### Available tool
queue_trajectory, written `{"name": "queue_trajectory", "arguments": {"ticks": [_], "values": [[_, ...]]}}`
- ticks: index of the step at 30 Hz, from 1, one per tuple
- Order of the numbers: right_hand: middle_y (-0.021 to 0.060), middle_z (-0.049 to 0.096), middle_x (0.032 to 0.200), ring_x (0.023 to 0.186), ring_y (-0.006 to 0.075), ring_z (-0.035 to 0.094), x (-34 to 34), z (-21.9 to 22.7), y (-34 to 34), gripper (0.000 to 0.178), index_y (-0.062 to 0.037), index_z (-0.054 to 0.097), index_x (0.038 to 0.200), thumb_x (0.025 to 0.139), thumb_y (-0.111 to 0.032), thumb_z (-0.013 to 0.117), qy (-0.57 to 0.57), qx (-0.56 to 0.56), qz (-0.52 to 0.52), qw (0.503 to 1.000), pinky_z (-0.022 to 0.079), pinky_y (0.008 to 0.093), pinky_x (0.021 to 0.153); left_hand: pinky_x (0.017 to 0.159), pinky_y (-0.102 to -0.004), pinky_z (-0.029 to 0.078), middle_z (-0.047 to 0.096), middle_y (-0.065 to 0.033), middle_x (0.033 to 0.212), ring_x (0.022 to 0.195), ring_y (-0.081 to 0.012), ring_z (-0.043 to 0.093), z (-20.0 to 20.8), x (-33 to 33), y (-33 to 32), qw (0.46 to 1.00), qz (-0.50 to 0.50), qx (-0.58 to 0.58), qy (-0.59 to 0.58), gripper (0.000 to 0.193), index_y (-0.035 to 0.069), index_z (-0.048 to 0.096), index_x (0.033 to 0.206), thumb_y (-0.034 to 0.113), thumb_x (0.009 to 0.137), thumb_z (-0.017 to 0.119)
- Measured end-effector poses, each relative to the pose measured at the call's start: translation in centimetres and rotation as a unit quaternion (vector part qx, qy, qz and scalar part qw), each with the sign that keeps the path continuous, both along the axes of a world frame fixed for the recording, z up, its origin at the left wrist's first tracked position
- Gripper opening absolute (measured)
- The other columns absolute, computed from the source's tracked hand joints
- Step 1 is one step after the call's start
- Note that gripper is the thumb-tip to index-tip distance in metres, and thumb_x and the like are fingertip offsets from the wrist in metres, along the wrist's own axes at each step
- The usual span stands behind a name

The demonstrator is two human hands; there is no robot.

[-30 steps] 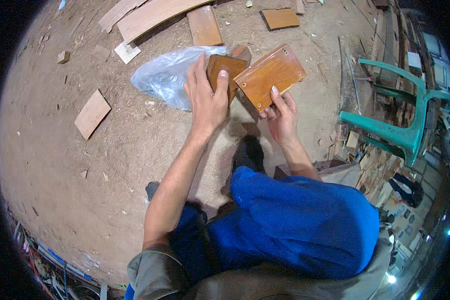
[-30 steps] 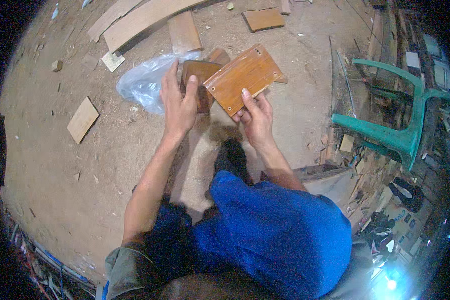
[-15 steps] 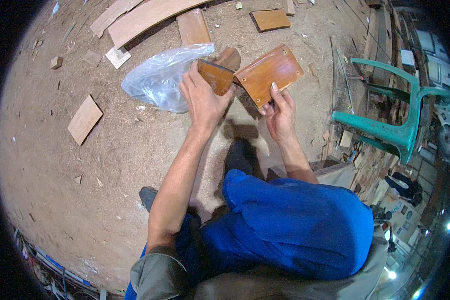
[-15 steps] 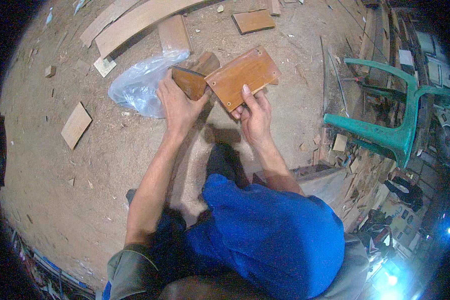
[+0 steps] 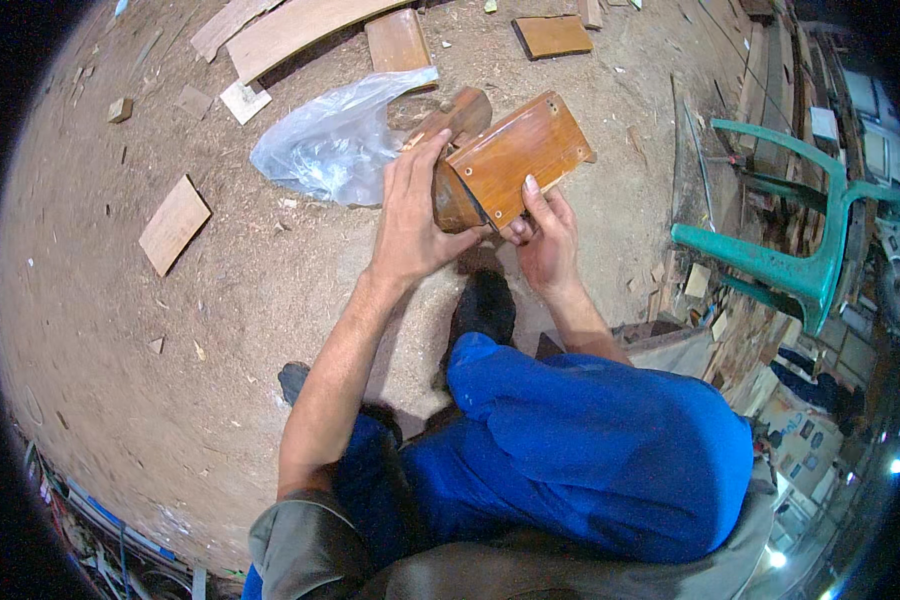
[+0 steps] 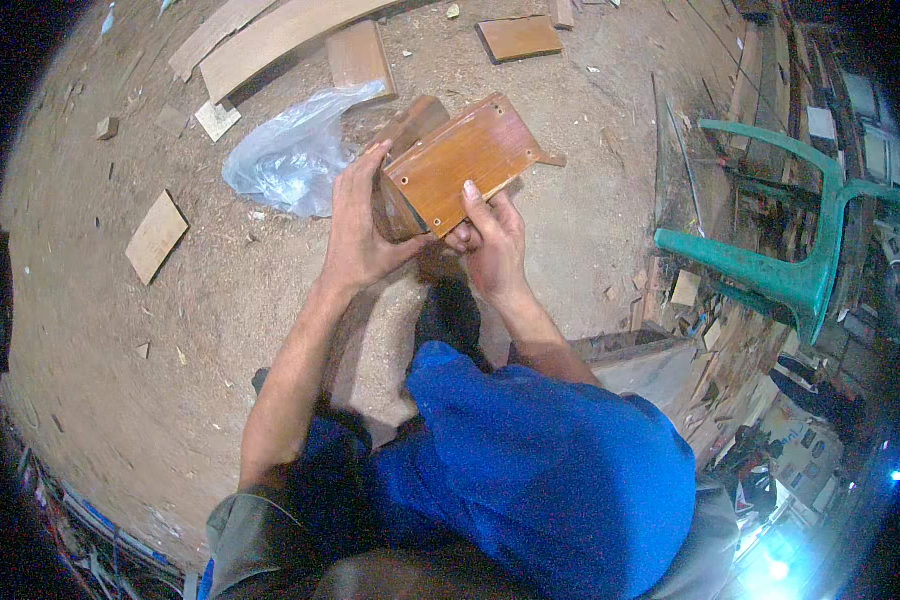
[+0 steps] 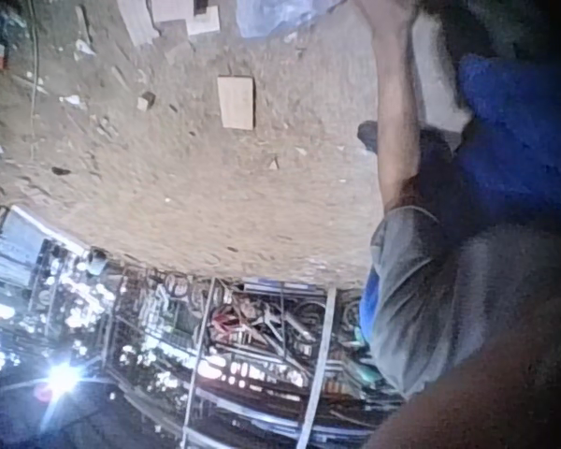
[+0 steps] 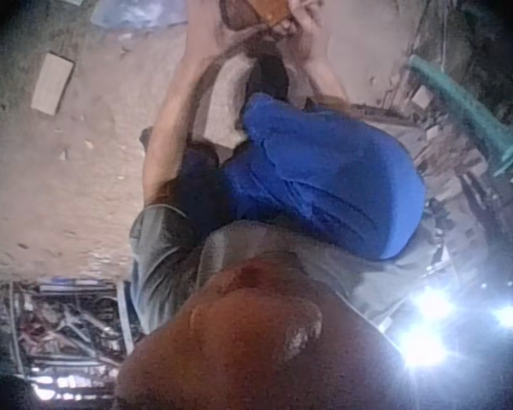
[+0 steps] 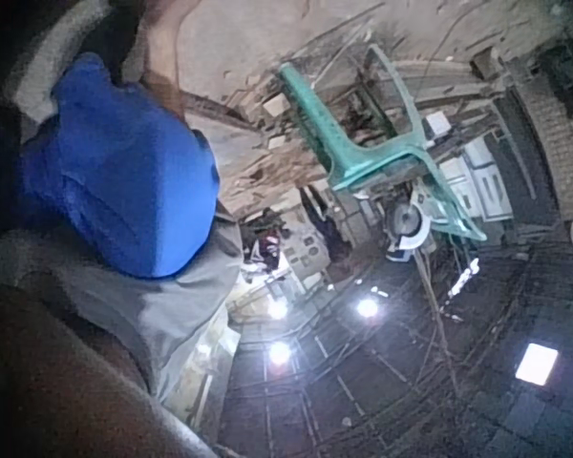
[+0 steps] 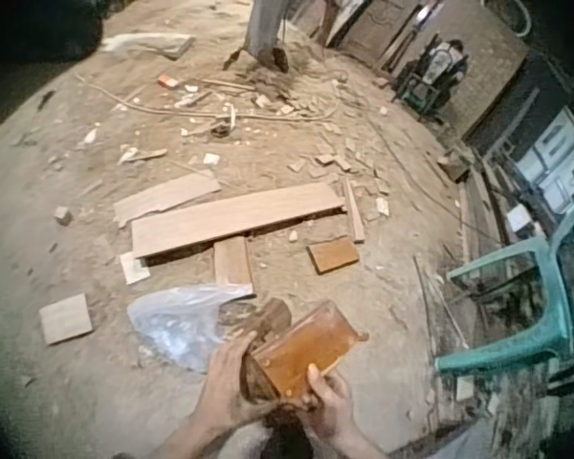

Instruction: The person aligns and fits together several finished wooden pieces to form a box or joint, using a small wooden mallet to tap the pieces into place and a pencil to mark sections.

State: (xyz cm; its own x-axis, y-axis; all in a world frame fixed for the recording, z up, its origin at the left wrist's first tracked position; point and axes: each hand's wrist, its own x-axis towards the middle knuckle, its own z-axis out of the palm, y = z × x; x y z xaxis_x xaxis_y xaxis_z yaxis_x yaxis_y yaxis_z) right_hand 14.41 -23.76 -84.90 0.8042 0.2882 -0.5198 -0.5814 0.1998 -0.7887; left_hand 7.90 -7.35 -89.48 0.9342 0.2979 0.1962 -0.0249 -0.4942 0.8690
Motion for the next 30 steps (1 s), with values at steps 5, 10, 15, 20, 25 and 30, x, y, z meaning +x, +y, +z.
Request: {"name": "queue_trajectory", "arguments": {"ticks": [5, 10, 15, 20, 25, 30], "values": [[-0.0044, 0.054, 0.081, 0.061, 0.0041, 0.042, -0.8, -0.3, 0.5, 0.022, -0.0091, 0.057, 0.111, 0.104, -0.029, 0.06, -0.006, -0.016, -0.013, 1.0, 0.035, 0.0222, 0.055, 0.115, -0.0491, 0.038, 0.048, -0.0214, 0.145, 0.136, -0.0415, 0.045, 0.5, -0.2, 0.3, 1.0, -0.013, -0.01, -0.013, 0.11, 0.004, 0.04, 0.15, 0.023, 0.057, 0.096], [-0.006, 0.051, 0.077, 0.062, 0.0036, 0.041, -1.1, -0.4, 0.9, 0.023, -0.0111, 0.058, 0.104, 0.103, -0.033, 0.062, -0.01, -0.048, -0.019, 0.999, 0.034, 0.0215, 0.055, 0.114, -0.0492, 0.039, 0.05, -0.0208, 0.144, 0.134, -0.0422, 0.047, 0.6, -0.3, 0.5, 1.0, -0.011, -0.006, -0.012, 0.108, 0.004, 0.042, 0.148, 0.021, 0.056, 0.096], [-0.0065, 0.052, 0.079, 0.063, 0.0033, 0.042, -1.8, -0.1, 1.1, 0.021, -0.0127, 0.058, 0.104, 0.103, -0.033, 0.063, 0.004, -0.074, -0.044, 0.996, 0.035, 0.0219, 0.057, 0.114, -0.0483, 0.039, 0.051, -0.0195, 0.144, 0.134, -0.0406, 0.047, 0.5, -0.4, 0.4, 0.999, 0.001, -0.009, -0.037, 0.109, 0.004, 0.043, 0.147, 0.018, 0.053, 0.096], [-0.0056, 0.056, 0.084, 0.065, 0.0038, 0.043, -1.9, -0.1, 1.2, 0.022, -0.013, 0.059, 0.11, 0.102, -0.033, 0.063, 0.014, -0.071, -0.052, 0.996, 0.036, 0.0224, 0.058, 0.114, -0.0476, 0.039, 0.052, -0.0185, 0.143, 0.135, -0.04, 0.048, 0.6, -0.4, 0.6, 0.998, -0.003, -0.016, -0.053, 0.108, 0.004, 0.045, 0.147, 0.018, 0.053, 0.097], [-0.0033, 0.062, 0.091, 0.069, 0.005, 0.05, -1.9, 0.1, 1.2, 0.026, -0.011, 0.06, 0.116, 0.102, -0.033, 0.064, -0.014, -0.044, -0.034, 0.998, 0.04, 0.0224, 0.06, 0.115, -0.0483, 0.039, 0.055, -0.0191, 0.14, 0.133, -0.041, 0.049, 0.1, -0.3, 0.6, 0.995, 0.003, -0.033, -0.094, 0.108, 0.003, 0.046, 0.145, 0.023, 0.052, 0.098], [-0.001, 0.064, 0.095, 0.069, 0.0052, 0.054, -2.5, -0.6, 1.0, 0.027, -0.0087, 0.059, 0.117, 0.103, -0.031, 0.063, -0.023, -0.021, -0.037, 0.999, 0.043, 0.0215, 0.059, 0.113, -0.0471, 0.04, 0.055, -0.0175, 0.142, 0.133, -0.0387, 0.051, -0.5, -0.7, 0.9, 0.996, 0.005, -0.027, -0.089, 0.109, 0.002, 0.047, 0.144, 0.02, 0.049, 0.098]]}}
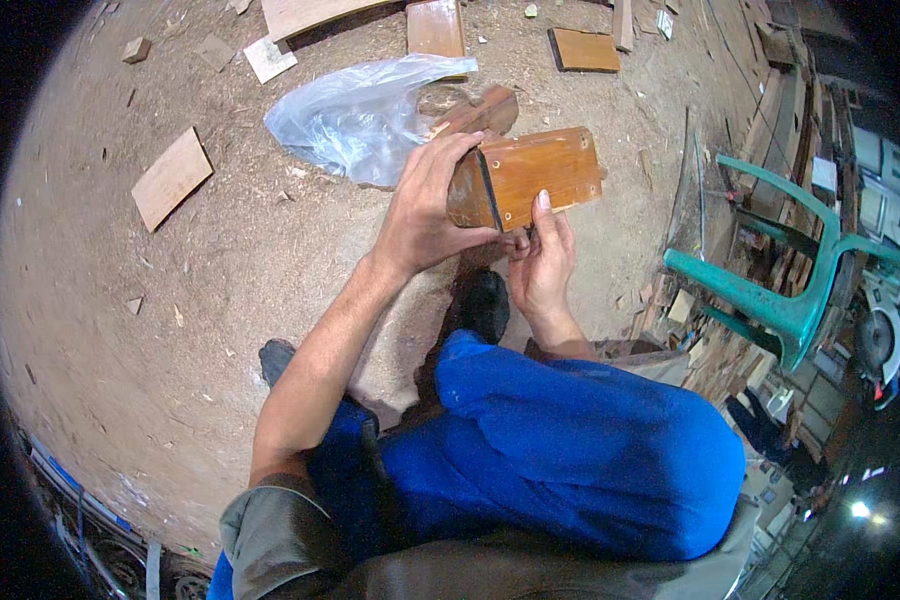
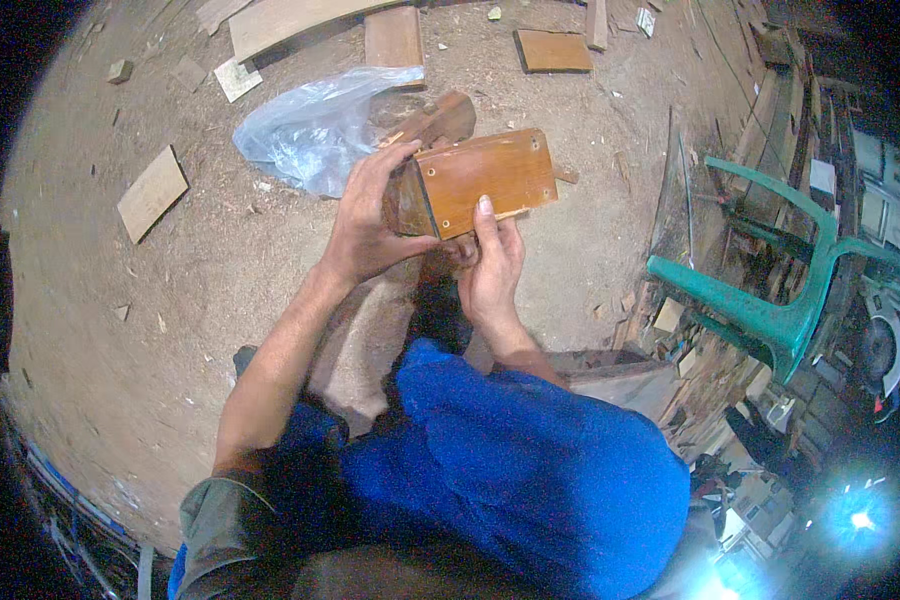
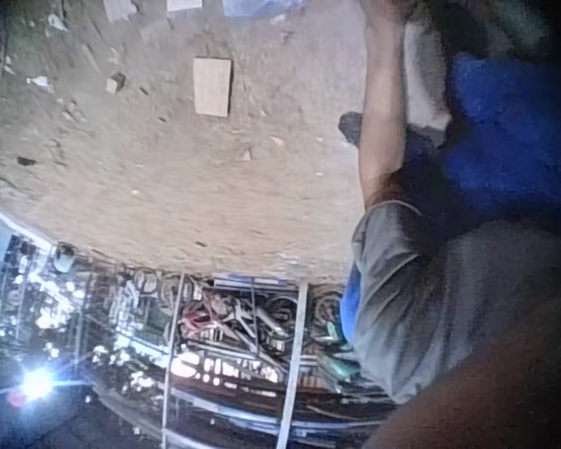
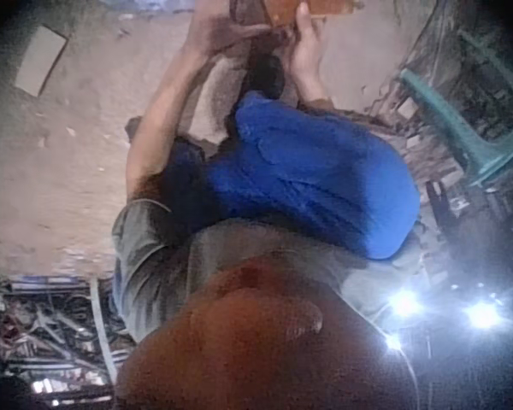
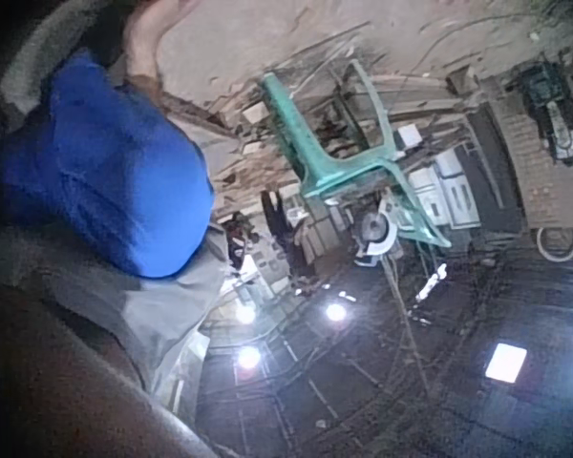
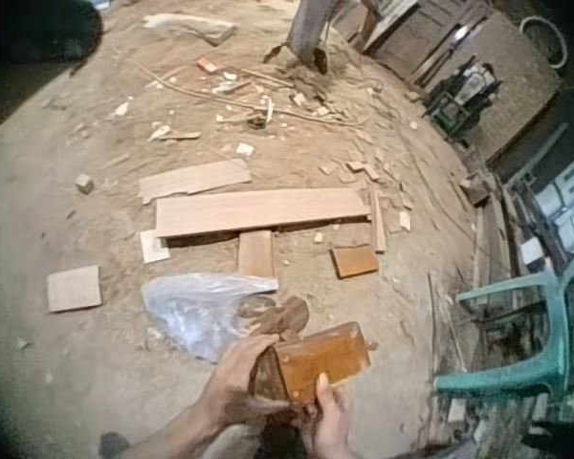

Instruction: The person aligns and fits together several finished wooden pieces to form a box or joint, using a small wooden mallet to tap the pieces into place and a pencil to mark sections.

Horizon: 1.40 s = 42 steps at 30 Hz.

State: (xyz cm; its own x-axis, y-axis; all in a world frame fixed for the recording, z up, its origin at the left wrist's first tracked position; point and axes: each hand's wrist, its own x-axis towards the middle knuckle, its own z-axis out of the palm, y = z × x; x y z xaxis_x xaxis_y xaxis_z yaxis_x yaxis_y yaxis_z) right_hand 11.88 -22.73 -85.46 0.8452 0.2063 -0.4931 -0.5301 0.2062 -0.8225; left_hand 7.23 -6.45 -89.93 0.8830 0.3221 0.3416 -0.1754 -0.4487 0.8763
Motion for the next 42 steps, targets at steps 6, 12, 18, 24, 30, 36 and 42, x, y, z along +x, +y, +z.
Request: {"name": "queue_trajectory", "arguments": {"ticks": [6, 12, 18, 24, 30, 36, 42], "values": [[-0.0015, 0.06, 0.09, 0.063, 0.0048, 0.043, -0.3, -0.7, -0.3, 0.024, -0.0072, 0.056, 0.119, 0.106, -0.028, 0.057, -0.008, 0.016, -0.004, 1.0, 0.039, 0.0228, 0.056, 0.111, -0.046, 0.043, 0.056, -0.0168, 0.142, 0.129, -0.0382, 0.054, 0.1, -0.2, -0.3, 1.0, 0.004, -0.016, 0.001, 0.108, 0.002, 0.049, 0.142, 0.015, 0.047, 0.097], [0.0014, 0.063, 0.091, 0.063, 0.0046, 0.047, -0.4, -0.6, -0.5, 0.025, -0.0066, 0.057, 0.117, 0.105, -0.028, 0.06, -0.004, 0.049, -0.001, 0.999, 0.039, 0.0203, 0.053, 0.111, -0.046, 0.043, 0.057, -0.0166, 0.14, 0.129, -0.0384, 0.054, 0.2, -0.1, -0.4, 0.999, 0.007, -0.029, -0.011, 0.107, 0.003, 0.051, 0.141, 0.016, 0.045, 0.097], [0.001, 0.063, 0.091, 0.064, 0.0045, 0.046, -0.4, -0.6, -0.6, 0.025, -0.0059, 0.058, 0.114, 0.105, -0.029, 0.059, -0.012, 0.047, 0.01, 0.999, 0.038, 0.0209, 0.053, 0.111, -0.0459, 0.042, 0.057, -0.0165, 0.141, 0.13, -0.0381, 0.054, 0.2, -0.2, -0.2, 1.0, 0.002, -0.029, -0.002, 0.107, 0.003, 0.051, 0.141, 0.017, 0.045, 0.097], [0.0015, 0.065, 0.093, 0.064, 0.005, 0.047, -0.6, -0.5, -0.5, 0.023, -0.0058, 0.06, 0.113, 0.105, -0.028, 0.059, 0.004, 0.03, -0.013, 0.999, 0.039, 0.0212, 0.054, 0.111, -0.0458, 0.041, 0.057, -0.0148, 0.141, 0.13, -0.0358, 0.053, 0.1, -0.3, -0.3, 1.0, 0.002, -0.025, 0.003, 0.108, 0.004, 0.051, 0.142, 0.023, 0.046, 0.097], [-0.0034, 0.058, 0.089, 0.064, 0.0038, 0.044, -0.7, -0.7, -0.8, 0.024, -0.0064, 0.056, 0.122, 0.105, -0.023, 0.059, 0.0, -0.003, -0.023, 1.0, 0.038, 0.021, 0.054, 0.11, -0.0458, 0.04, 0.056, -0.0147, 0.14, 0.128, -0.0344, 0.053, 0.5, -0.4, -0.2, 1.0, 0.01, -0.006, 0.005, 0.113, 0.004, 0.051, 0.143, 0.035, 0.045, 0.098], [-0.0001, 0.062, 0.099, 0.071, 0.0055, 0.051, -0.8, -1.3, -1.3, 0.028, -0.0041, 0.055, 0.126, 0.106, -0.023, 0.057, -0.017, 0.027, 0.005, 0.999, 0.042, 0.0219, 0.058, 0.108, -0.046, 0.04, 0.058, -0.0153, 0.133, 0.126, -0.0356, 0.053, 0.3, -0.4, -0.3, 0.999, 0.014, -0.051, -0.012, 0.112, 0.004, 0.051, 0.14, 0.041, 0.046, 0.099], [0.0124, 0.063, 0.126, 0.111, 0.021, 0.063, 0.5, -0.9, -3.0, 0.036, 0.0004, 0.051, 0.134, 0.106, -0.023, 0.055, 0.034, 0.069, 0.028, 0.997, 0.052, 0.0352, 0.09, 0.109, -0.0476, 0.037, 0.054, -0.016, 0.137, 0.128, -0.0363, 0.05, 0.3, -0.8, -4.3, 0.998, 0.064, -0.024, -0.003, 0.101, 0.007, 0.051, 0.137, 0.041, 0.054, 0.097]]}}
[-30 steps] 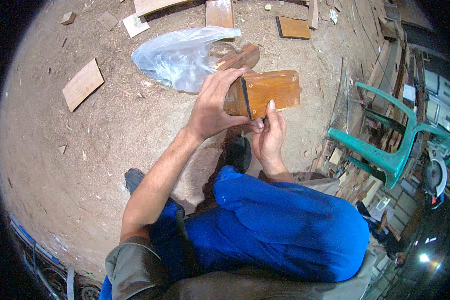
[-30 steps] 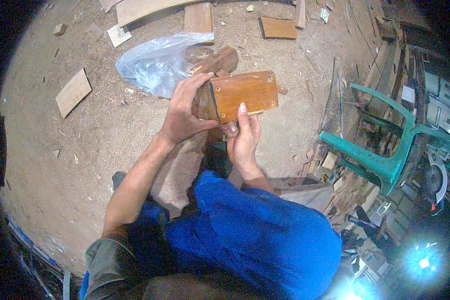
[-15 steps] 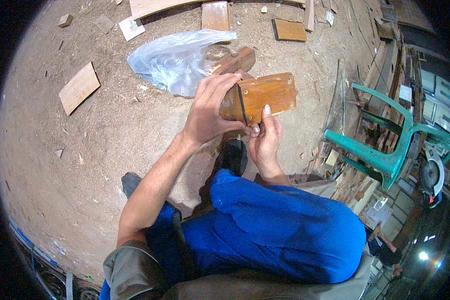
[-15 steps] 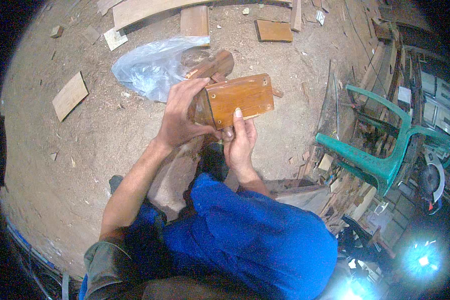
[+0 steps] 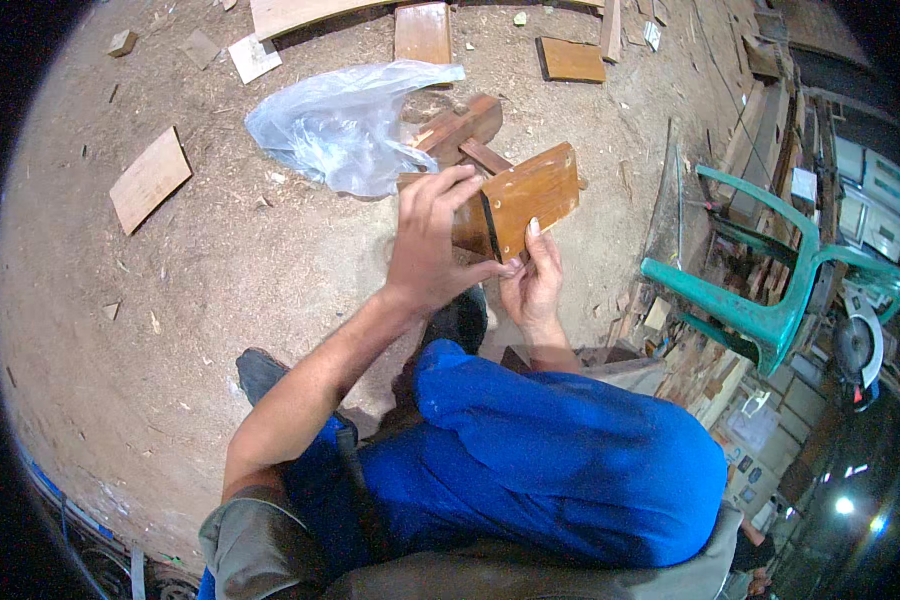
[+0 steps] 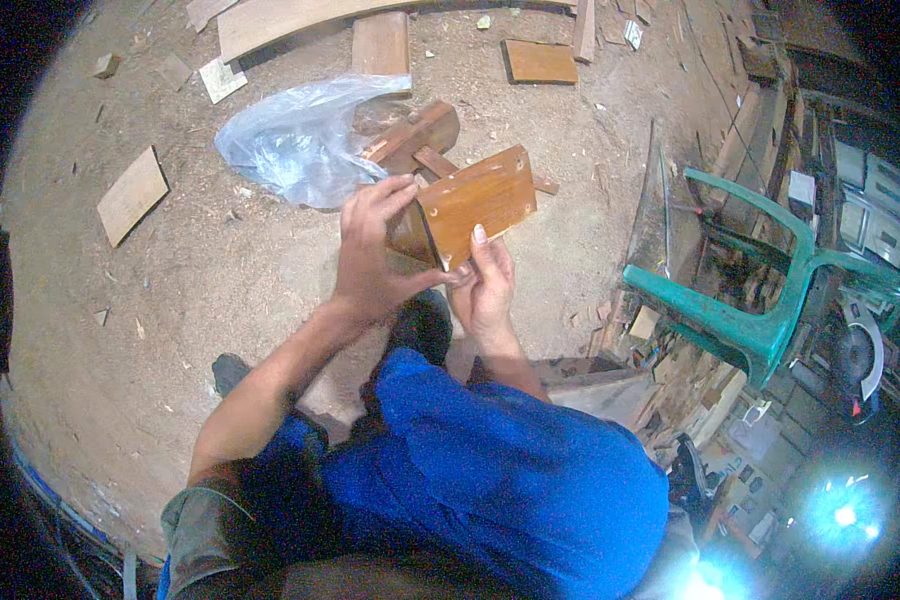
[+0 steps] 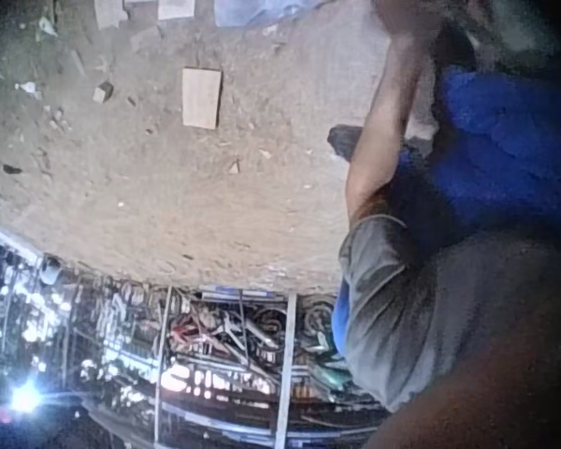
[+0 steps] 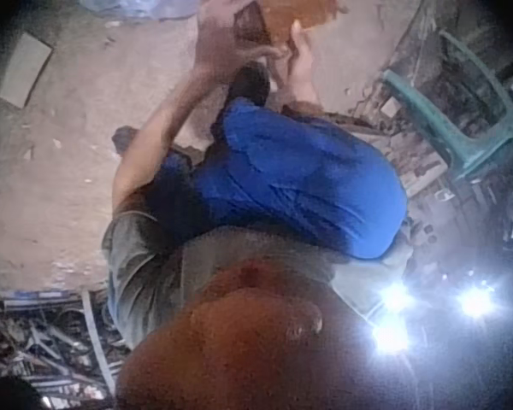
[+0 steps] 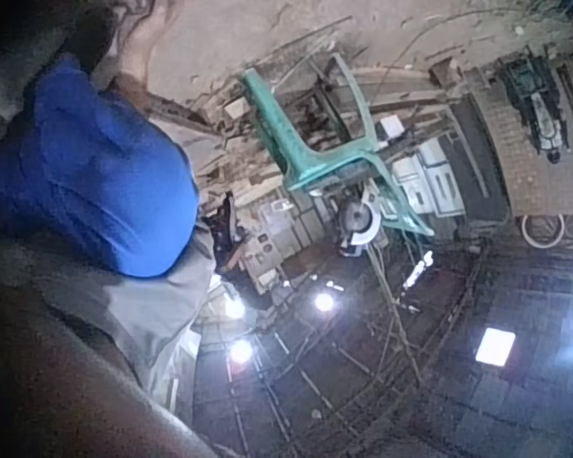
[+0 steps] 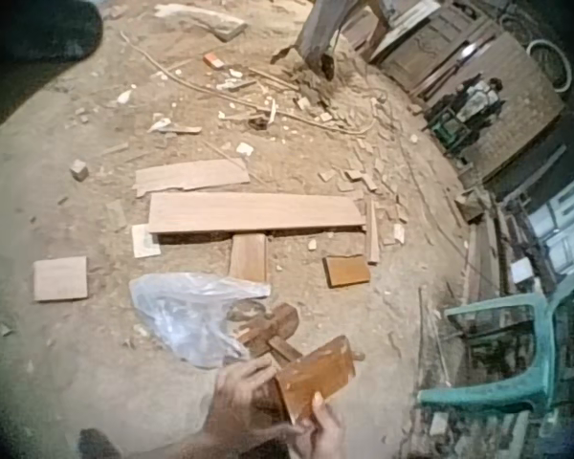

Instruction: The person aligns and fits together several finished wooden pieces to form a box or joint, using a small wooden mallet to tap the pieces into place and a pencil to mark sections.

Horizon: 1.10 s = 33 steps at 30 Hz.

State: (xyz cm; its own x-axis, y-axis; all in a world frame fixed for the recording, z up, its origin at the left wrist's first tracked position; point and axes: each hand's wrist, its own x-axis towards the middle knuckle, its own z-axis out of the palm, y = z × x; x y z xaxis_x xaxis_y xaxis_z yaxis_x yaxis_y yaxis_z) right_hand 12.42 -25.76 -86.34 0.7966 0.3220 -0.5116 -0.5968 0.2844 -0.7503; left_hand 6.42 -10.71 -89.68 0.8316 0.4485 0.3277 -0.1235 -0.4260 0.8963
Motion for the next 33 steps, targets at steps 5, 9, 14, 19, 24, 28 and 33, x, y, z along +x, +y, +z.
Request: {"name": "queue_trajectory", "arguments": {"ticks": [5, 9, 14, 19, 24, 28, 33], "values": [[0.0136, 0.061, 0.133, 0.118, 0.0246, 0.063, 1.1, -1.4, -4.9, 0.044, 0.0005, 0.045, 0.143, 0.106, -0.022, 0.052, 0.067, 0.078, 0.068, 0.992, 0.052, 0.0391, 0.097, 0.109, -0.05, 0.036, 0.05, -0.0134, 0.136, 0.128, -0.035, 0.047, -0.4, -1.0, -4.0, 0.998, 0.006, 0.051, 0.024, 0.096, 0.01, 0.048, 0.139, 0.037, 0.06, 0.094], [0.0103, 0.063, 0.128, 0.104, 0.0181, 0.065, 0.7, -1.9, -5.2, 0.045, -0.0001, 0.045, 0.143, 0.105, -0.023, 0.053, 0.091, 0.048, 0.054, 0.993, 0.054, 0.033, 0.085, 0.107, -0.0509, 0.038, 0.049, -0.0121, 0.136, 0.128, -0.0348, 0.045, -1.1, -1.2, -4.7, 0.999, 0.003, 0.051, 0.001, 0.097, 0.012, 0.049, 0.14, 0.035, 0.057, 0.093], [0.0102, 0.063, 0.128, 0.101, 0.0165, 0.065, 0.6, -2.4, -5.3, 0.048, -0.0003, 0.042, 0.145, 0.104, -0.022, 0.054, 0.118, 0.067, 0.054, 0.989, 0.055, 0.0311, 0.081, 0.108, -0.0509, 0.038, 0.05, -0.0114, 0.136, 0.128, -0.0355, 0.045, -1.3, -1.4, -4.2, 0.998, -0.023, 0.062, 0.02, 0.101, 0.012, 0.049, 0.14, 0.033, 0.052, 0.094], [0.0102, 0.063, 0.128, 0.104, 0.017, 0.065, 0.9, -3.3, -6.5, 0.048, -0.0009, 0.042, 0.145, 0.103, -0.021, 0.055, 0.106, 0.077, 0.067, 0.989, 0.055, 0.0305, 0.082, 0.108, -0.0506, 0.037, 0.049, -0.0135, 0.137, 0.127, -0.0357, 0.045, -0.9, -1.1, -4.3, 0.999, -0.018, 0.039, 0.026, 0.105, 0.01, 0.048, 0.143, 0.036, 0.052, 0.094], [0.0086, 0.064, 0.123, 0.09, 0.0126, 0.063, 0.7, -2.5, -5.6, 0.046, -0.0008, 0.043, 0.144, 0.104, -0.021, 0.055, 0.125, 0.049, 0.038, 0.99, 0.053, 0.0275, 0.075, 0.108, -0.0477, 0.037, 0.048, -0.0131, 0.133, 0.124, -0.0351, 0.044, 0.2, -0.9, -3.3, 0.996, -0.042, 0.052, 0.05, 0.108, 0.01, 0.046, 0.146, 0.031, 0.052, 0.094], [0.0064, 0.065, 0.119, 0.082, 0.0097, 0.059, 0.6, -2.8, -6.0, 0.044, -0.0008, 0.044, 0.143, 0.105, -0.022, 0.054, 0.12, 0.057, 0.037, 0.991, 0.051, 0.0258, 0.069, 0.108, -0.0466, 0.038, 0.046, -0.0124, 0.131, 0.124, -0.0351, 0.043, 0.4, -0.7, -3.2, 0.996, -0.051, 0.049, 0.047, 0.107, 0.011, 0.047, 0.146, 0.027, 0.051, 0.094], [0.004, 0.065, 0.116, 0.081, 0.0086, 0.058, 0.5, -2.4, -5.6, 0.043, -0.0026, 0.046, 0.142, 0.105, -0.022, 0.054, 0.118, 0.055, 0.022, 0.991, 0.049, 0.0251, 0.066, 0.108, -0.0474, 0.039, 0.045, -0.0123, 0.13, 0.124, -0.0357, 0.043, 0.4, -0.7, -3.5, 0.998, -0.035, 0.04, 0.046, 0.106, 0.011, 0.048, 0.144, 0.027, 0.05, 0.095]]}}
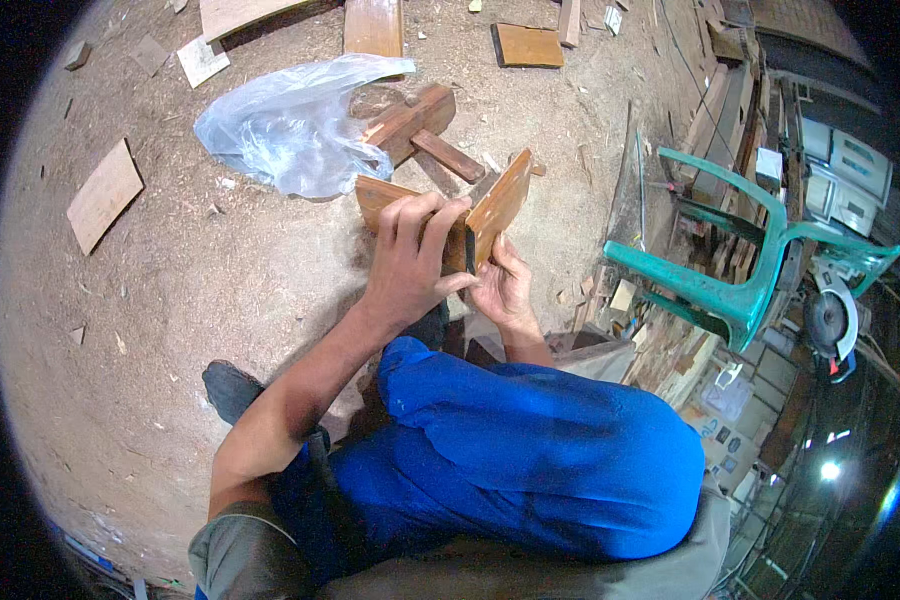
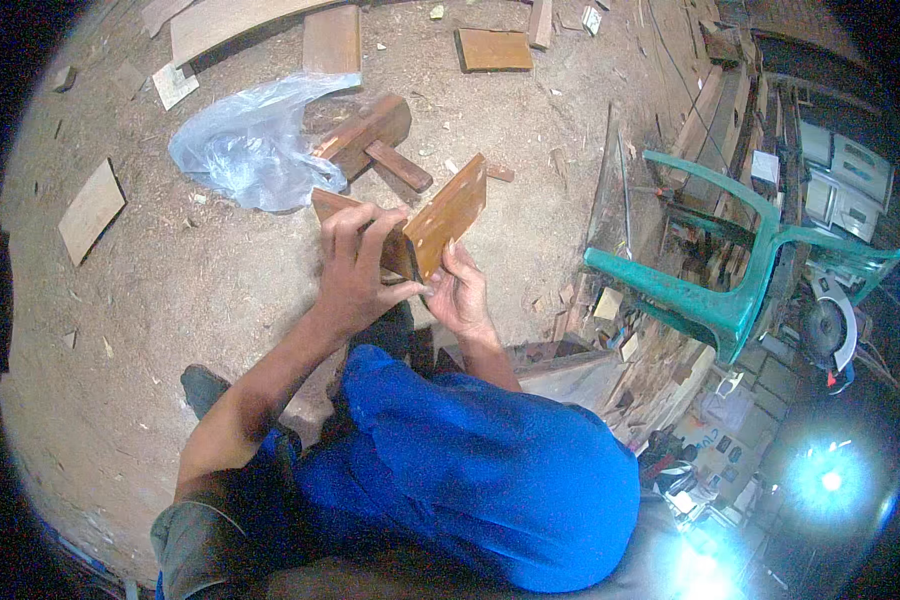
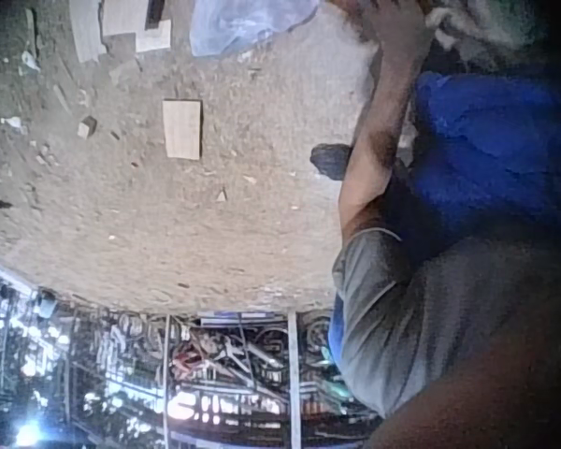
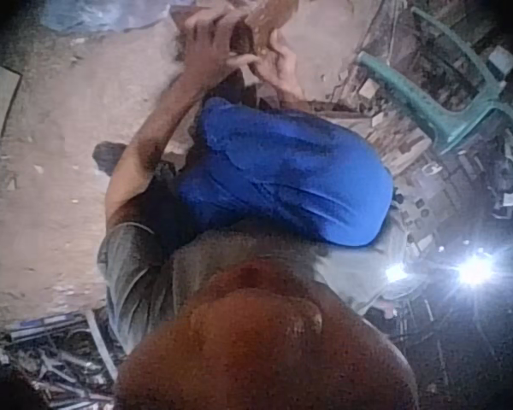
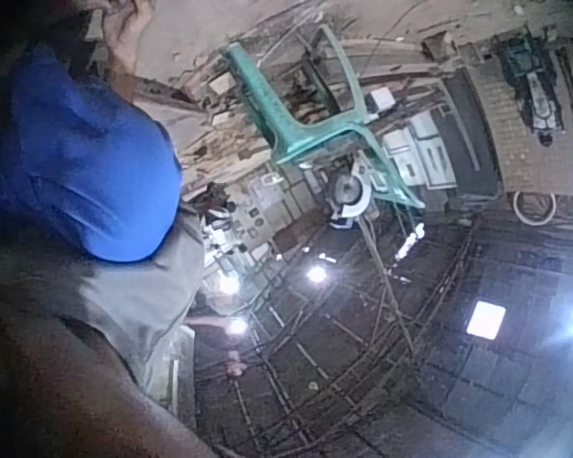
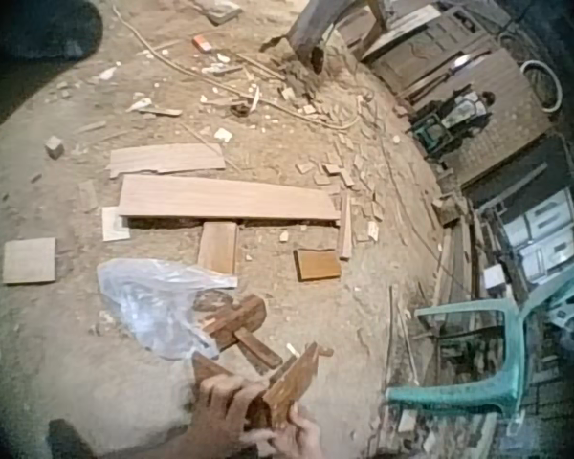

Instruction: The person aligns and fits together several finished wooden pieces to form a box or joint, using a small wooden mallet to tap the pieces into place and a pencil to mark sections.

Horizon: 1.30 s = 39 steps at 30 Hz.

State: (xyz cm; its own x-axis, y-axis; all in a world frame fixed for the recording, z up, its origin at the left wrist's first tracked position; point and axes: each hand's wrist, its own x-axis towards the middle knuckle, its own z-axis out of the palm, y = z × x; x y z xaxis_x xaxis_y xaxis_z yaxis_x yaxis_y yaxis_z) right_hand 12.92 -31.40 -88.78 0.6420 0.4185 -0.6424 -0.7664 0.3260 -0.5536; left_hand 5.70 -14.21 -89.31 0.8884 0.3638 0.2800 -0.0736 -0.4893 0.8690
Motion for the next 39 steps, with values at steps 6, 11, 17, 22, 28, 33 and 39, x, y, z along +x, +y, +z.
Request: {"name": "queue_trajectory", "arguments": {"ticks": [6, 11, 17, 22, 28, 33, 39], "values": [[0.0029, 0.064, 0.115, 0.078, 0.0077, 0.054, 0.1, 0.0, -0.1, 0.043, -0.0032, 0.045, 0.143, 0.106, -0.023, 0.054, -0.001, 0.039, 0.01, 0.999, 0.047, 0.024, 0.065, 0.108, -0.0483, 0.039, 0.046, -0.0128, 0.13, 0.123, -0.036, 0.043, -0.1, 0.2, 0.3, 1.0, 0.008, -0.002, -0.001, 0.105, 0.011, 0.049, 0.143, 0.027, 0.049, 0.095], [0.0031, 0.064, 0.111, 0.078, 0.0079, 0.054, 0.2, 0.0, -0.1, 0.042, -0.0014, 0.046, 0.14, 0.106, -0.025, 0.054, -0.02, 0.058, 0.02, 0.998, 0.046, 0.0239, 0.064, 0.105, -0.0495, 0.037, 0.046, -0.0138, 0.129, 0.123, -0.0353, 0.045, -0.5, 0.1, -0.2, 1.0, 0.014, 0.007, -0.004, 0.105, 0.011, 0.05, 0.142, 0.036, 0.052, 0.096], [0.0025, 0.065, 0.108, 0.076, 0.0081, 0.054, 0.0, 0.3, 0.1, 0.038, -0.0011, 0.05, 0.135, 0.106, -0.026, 0.054, -0.008, 0.026, 0.002, 1.0, 0.046, 0.0237, 0.063, 0.106, -0.0513, 0.037, 0.046, -0.014, 0.128, 0.123, -0.0354, 0.045, -0.2, 0.4, -0.3, 1.0, 0.022, 0.011, -0.003, 0.104, 0.011, 0.049, 0.142, 0.034, 0.052, 0.096], [0.0009, 0.066, 0.102, 0.079, 0.0086, 0.057, 0.1, -0.1, -0.2, 0.031, -0.0036, 0.057, 0.125, 0.106, -0.028, 0.054, -0.016, 0.019, -0.01, 1.0, 0.046, 0.0246, 0.063, 0.107, -0.0471, 0.036, 0.048, -0.0125, 0.135, 0.122, -0.0352, 0.044, -0.1, 1.0, 0.2, 1.0, 0.011, 0.004, -0.012, 0.107, 0.009, 0.048, 0.143, 0.03, 0.051, 0.097], [0.0004, 0.066, 0.1, 0.08, 0.0088, 0.061, 0.2, 1.0, 3.0, 0.03, -0.0042, 0.059, 0.119, 0.106, -0.031, 0.056, -0.047, -0.075, -0.055, 0.995, 0.046, 0.0234, 0.061, 0.105, -0.047, 0.039, 0.056, -0.0121, 0.14, 0.125, -0.0341, 0.052, 0.2, 1.9, 2.3, 0.998, -0.005, 0.007, -0.055, 0.109, 0.01, 0.048, 0.142, 0.026, 0.047, 0.099], [-0.0001, 0.065, 0.096, 0.073, 0.0062, 0.058, 0.0, 3.3, 5.8, 0.031, -0.0054, 0.059, 0.117, 0.105, -0.034, 0.058, -0.066, -0.138, -0.033, 0.988, 0.043, 0.0211, 0.058, 0.106, -0.0455, 0.039, 0.053, -0.0108, 0.147, 0.13, -0.0297, 0.052, -0.1, 2.1, 4.6, 0.998, -0.028, 0.013, -0.049, 0.111, 0.008, 0.045, 0.147, 0.028, 0.052, 0.098], [-0.0006, 0.064, 0.09, 0.069, 0.0044, 0.056, -0.2, 3.7, 7.7, 0.029, -0.0099, 0.06, 0.112, 0.104, -0.038, 0.058, -0.105, -0.181, -0.024, 0.978, 0.041, 0.0203, 0.056, 0.107, -0.0442, 0.042, 0.059, -0.0116, 0.142, 0.127, -0.0328, 0.056, 0.4, 2.3, 5.9, 0.999, -0.011, -0.006, -0.038, 0.105, 0.008, 0.053, 0.142, 0.025, 0.049, 0.1]]}}
